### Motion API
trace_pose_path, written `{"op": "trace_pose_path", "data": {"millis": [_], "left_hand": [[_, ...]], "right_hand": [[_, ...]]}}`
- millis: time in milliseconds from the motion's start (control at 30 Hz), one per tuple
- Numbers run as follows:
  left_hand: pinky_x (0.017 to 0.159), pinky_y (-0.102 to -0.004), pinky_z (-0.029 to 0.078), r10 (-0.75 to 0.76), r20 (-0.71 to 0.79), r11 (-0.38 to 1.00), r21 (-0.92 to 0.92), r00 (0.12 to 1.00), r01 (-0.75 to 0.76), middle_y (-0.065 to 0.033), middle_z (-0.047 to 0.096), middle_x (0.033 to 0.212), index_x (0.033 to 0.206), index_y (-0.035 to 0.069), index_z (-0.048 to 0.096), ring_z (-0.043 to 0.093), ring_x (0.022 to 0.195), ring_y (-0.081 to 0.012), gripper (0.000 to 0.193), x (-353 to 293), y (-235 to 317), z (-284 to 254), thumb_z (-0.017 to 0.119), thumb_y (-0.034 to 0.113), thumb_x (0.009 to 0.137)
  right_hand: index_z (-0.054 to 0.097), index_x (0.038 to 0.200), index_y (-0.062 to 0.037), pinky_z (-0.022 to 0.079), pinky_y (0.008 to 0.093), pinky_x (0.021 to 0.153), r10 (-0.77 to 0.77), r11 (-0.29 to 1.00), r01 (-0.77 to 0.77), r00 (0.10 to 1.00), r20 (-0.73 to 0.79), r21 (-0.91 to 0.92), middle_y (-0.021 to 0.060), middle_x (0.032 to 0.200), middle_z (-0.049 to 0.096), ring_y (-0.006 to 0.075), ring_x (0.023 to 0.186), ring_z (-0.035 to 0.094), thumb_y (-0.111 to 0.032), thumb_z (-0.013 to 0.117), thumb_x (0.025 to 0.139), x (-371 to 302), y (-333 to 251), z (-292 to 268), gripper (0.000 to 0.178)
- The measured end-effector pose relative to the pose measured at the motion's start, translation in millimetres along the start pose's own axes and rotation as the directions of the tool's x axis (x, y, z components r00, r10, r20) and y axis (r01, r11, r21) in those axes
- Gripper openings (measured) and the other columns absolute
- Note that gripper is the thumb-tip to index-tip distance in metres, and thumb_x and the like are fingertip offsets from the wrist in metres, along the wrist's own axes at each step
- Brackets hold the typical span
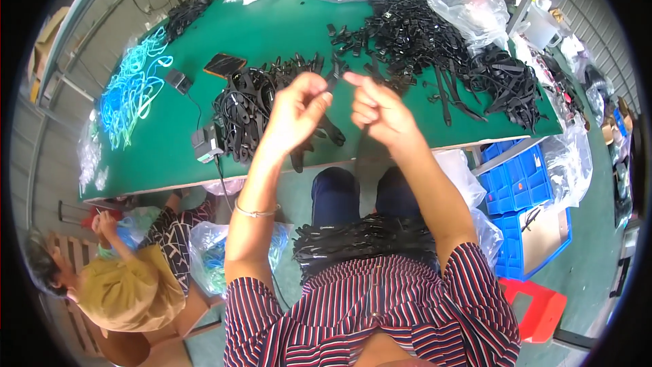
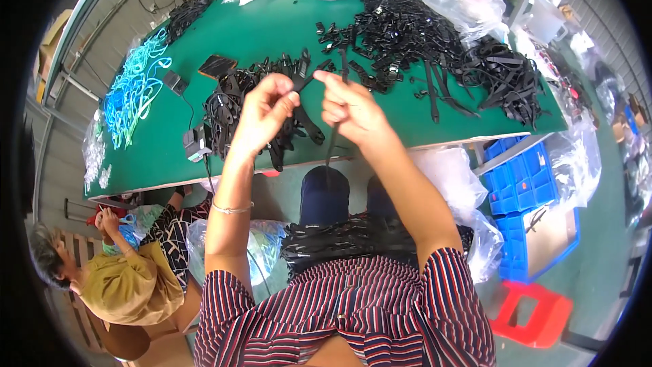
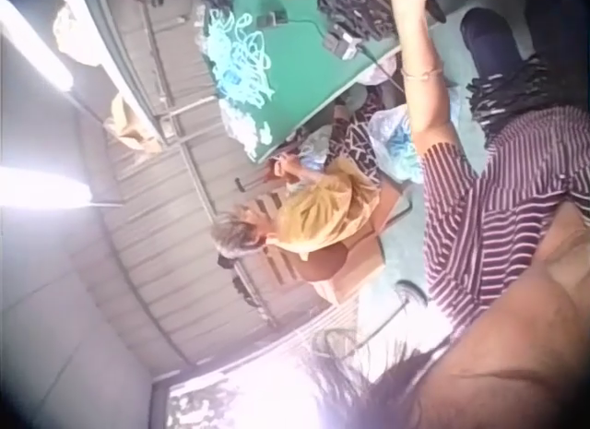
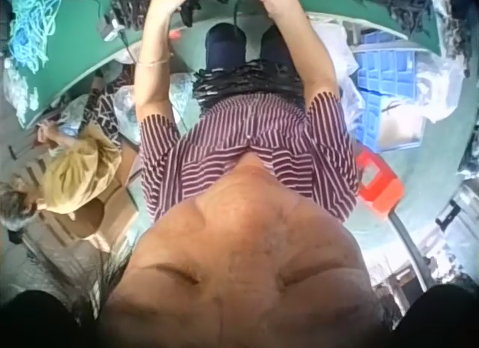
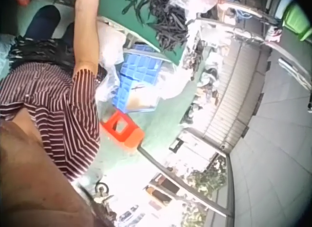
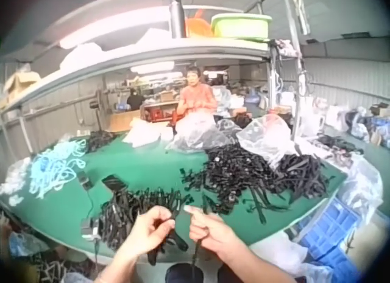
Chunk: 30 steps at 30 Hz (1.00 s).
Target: The person assembles black plastic straps and buckles by hand at a factory workstation.
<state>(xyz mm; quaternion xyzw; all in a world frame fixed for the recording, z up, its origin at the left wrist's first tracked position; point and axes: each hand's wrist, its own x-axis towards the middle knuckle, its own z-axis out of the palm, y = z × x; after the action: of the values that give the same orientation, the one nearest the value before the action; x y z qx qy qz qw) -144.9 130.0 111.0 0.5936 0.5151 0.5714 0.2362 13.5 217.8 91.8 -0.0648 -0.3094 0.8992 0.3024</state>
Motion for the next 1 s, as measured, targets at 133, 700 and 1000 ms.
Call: {"op": "trace_pose_path", "data": {"millis": [133,700,1000], "left_hand": [[0.056,-0.0264,0.044,0.017,0.154,0.991,0.126,0.988,-0.037,-0.0077,0.058,0.073,0.090,0.001,0.052,0.053,0.061,-0.0123,0.015,-14.4,10.1,19.6,0.061,0.004,0.078],[0.079,-0.0381,0.046,0.224,0.148,0.685,0.679,0.963,-0.263,-0.0092,0.056,0.099,0.099,0.009,0.057,0.053,0.095,-0.0280,0.029,62.7,-75.4,103.4,0.064,0.007,0.071],[0.075,-0.0371,0.046,0.121,0.251,0.474,0.835,0.960,-0.278,-0.0073,0.060,0.091,0.092,0.009,0.061,0.056,0.085,-0.0291,0.017,64.2,-94.6,120.8,0.060,0.015,0.076]], "right_hand": [[0.053,0.092,-0.0068,0.029,0.0223,0.045,-0.081,0.996,0.083,0.994,-0.080,0.026,-0.0060,0.056,0.035,0.0059,0.045,0.032,-0.022,0.054,0.088,2.6,5.2,6.4,0.016],[0.054,0.093,-0.0015,0.033,0.0237,0.065,-0.397,0.751,0.268,0.914,-0.088,-0.604,0.0001,0.069,0.046,0.0102,0.067,0.042,-0.026,0.053,0.088,-120.2,-52.6,-23.9,0.026],[0.052,0.092,0.0005,0.037,0.0267,0.059,-0.356,0.840,0.213,0.910,-0.212,-0.498,0.0024,0.066,0.045,0.0149,0.062,0.046,-0.022,0.052,0.088,-145.0,-38.5,-35.5,0.023]]}}
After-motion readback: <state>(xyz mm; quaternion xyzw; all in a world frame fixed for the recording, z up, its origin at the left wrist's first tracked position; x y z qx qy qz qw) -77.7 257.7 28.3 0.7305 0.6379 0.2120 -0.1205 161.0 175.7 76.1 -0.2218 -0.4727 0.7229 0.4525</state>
